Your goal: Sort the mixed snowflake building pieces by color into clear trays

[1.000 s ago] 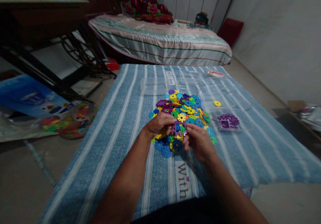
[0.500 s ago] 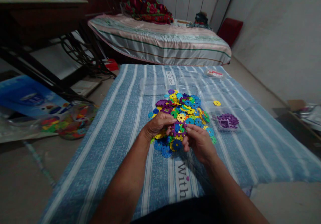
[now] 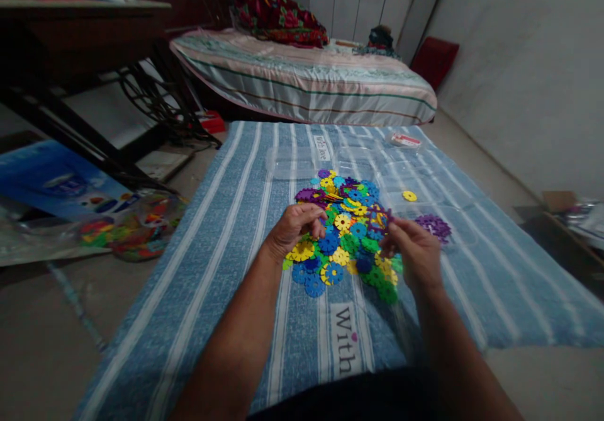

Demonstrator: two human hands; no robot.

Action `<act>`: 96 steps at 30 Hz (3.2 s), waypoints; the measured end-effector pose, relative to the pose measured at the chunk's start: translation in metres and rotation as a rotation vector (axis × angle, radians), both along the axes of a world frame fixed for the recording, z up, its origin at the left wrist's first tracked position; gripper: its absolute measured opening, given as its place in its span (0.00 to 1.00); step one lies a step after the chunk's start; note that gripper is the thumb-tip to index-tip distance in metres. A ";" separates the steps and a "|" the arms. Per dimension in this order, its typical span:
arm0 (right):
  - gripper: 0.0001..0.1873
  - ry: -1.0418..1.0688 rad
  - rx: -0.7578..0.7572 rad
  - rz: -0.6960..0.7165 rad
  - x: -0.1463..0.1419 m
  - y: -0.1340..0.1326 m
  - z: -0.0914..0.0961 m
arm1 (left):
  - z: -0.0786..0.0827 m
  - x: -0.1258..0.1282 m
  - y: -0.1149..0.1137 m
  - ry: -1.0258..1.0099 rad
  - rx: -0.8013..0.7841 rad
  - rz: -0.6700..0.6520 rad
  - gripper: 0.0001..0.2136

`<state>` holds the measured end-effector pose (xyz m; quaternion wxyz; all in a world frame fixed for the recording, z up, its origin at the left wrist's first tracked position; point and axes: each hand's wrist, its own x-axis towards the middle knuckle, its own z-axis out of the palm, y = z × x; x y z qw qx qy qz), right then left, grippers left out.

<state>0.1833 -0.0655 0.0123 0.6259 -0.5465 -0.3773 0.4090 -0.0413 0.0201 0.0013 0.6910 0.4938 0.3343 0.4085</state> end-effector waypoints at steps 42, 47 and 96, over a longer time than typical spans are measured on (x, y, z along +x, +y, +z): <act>0.17 -0.856 0.004 0.232 -0.020 -0.005 -0.058 | -0.047 -0.002 0.023 1.017 0.779 0.447 0.10; 0.18 -0.856 0.001 0.232 -0.022 -0.004 -0.059 | -0.050 -0.005 0.026 1.024 0.757 0.423 0.07; 0.25 -0.006 -0.155 0.305 -0.037 0.009 -0.031 | -0.010 0.023 -0.005 0.345 0.166 0.022 0.16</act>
